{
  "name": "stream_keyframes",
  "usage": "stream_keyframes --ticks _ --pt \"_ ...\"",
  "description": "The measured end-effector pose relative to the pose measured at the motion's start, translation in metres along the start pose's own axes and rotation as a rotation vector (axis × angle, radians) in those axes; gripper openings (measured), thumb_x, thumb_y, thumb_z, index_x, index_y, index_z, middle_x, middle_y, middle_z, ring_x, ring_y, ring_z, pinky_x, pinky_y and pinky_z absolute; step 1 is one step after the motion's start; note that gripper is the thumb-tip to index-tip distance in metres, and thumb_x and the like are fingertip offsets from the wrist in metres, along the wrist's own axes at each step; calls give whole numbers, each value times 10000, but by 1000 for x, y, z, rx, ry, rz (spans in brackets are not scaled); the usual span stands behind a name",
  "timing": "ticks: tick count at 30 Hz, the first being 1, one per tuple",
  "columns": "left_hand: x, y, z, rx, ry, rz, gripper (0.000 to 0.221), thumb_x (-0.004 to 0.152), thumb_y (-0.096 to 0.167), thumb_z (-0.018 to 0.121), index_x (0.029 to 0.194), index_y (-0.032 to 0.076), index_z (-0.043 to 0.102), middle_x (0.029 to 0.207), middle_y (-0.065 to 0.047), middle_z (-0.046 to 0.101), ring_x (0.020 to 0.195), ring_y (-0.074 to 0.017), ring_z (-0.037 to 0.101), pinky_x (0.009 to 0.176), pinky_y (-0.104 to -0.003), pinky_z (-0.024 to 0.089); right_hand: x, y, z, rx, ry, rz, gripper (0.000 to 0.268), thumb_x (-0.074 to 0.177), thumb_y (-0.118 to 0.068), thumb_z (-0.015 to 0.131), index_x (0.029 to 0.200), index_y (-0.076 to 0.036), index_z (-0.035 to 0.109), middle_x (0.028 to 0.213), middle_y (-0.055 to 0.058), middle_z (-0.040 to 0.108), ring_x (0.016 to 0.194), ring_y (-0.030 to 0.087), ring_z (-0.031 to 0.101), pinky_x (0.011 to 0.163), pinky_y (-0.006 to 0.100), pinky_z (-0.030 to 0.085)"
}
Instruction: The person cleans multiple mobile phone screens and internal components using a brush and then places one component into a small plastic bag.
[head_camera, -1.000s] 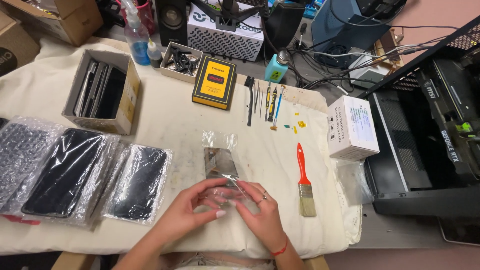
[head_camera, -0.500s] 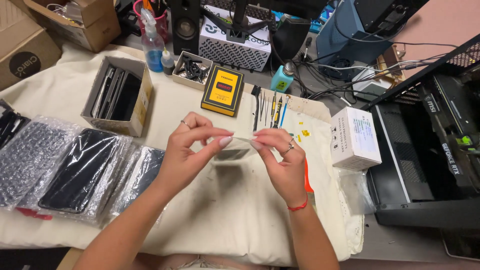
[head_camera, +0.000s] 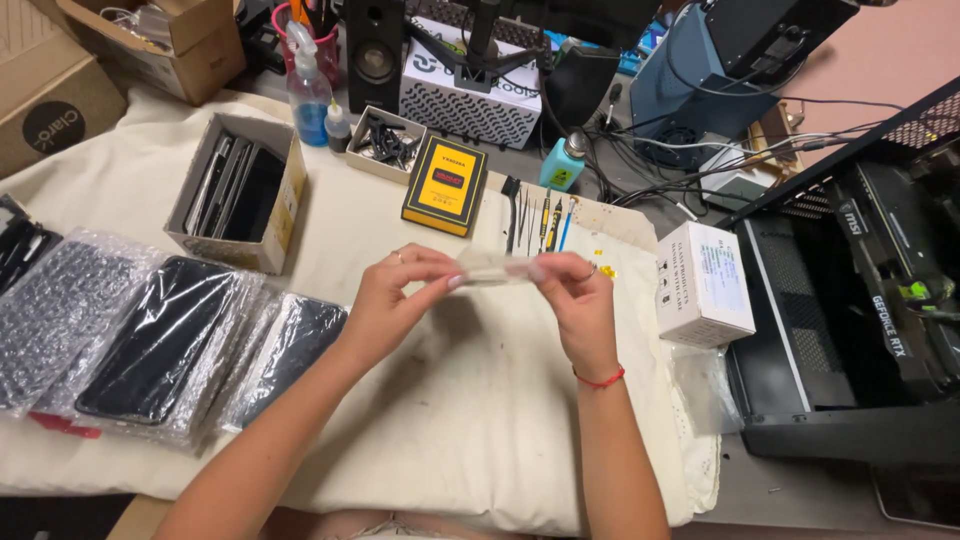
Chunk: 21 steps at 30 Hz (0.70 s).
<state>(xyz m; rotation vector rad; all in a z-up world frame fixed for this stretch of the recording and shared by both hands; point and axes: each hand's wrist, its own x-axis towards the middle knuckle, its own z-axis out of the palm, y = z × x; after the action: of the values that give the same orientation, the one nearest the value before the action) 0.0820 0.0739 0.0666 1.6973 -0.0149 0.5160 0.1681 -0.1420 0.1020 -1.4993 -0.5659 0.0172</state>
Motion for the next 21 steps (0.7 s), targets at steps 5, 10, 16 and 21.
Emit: stream_keyframes --ticks 5,10,16,21 --pt "-48 -40 -10 242 -109 15 86 870 202 819 932 146 839 1026 -90 772 1023 -301 718 934 -438 541 -49 46 -16 -151 -183 270 105 897 -53 779 996 -50 815 907 113 815 919 172 707 921 410 568" --pt "-104 -58 -5 276 -190 -387 135 860 253 779 943 178 855 929 22 660 752 -132 574 689 -276 455 -97 88 -14 -182 -272 487 157 900 -144 736 1007 -56 807 1015 41 803 976 127 712 914 261 542" --pt "-139 -71 -3 509 -218 -482 251 916 377 677 968 167 806 951 21 629 828 -176 664 772 -346 518 -103 82 17 -34 -203 692 117 907 -97 744 967 2 754 842 169 803 809 223 798 721 289 630" --pt "-140 -75 4 739 -179 -508 335 957 477 595 913 171 723 987 9 607 796 -264 698 688 -459 539 -95 100 33 -516 -154 506 155 838 -259 831 817 -123 759 812 -23 706 707 83 627 740 218 521"
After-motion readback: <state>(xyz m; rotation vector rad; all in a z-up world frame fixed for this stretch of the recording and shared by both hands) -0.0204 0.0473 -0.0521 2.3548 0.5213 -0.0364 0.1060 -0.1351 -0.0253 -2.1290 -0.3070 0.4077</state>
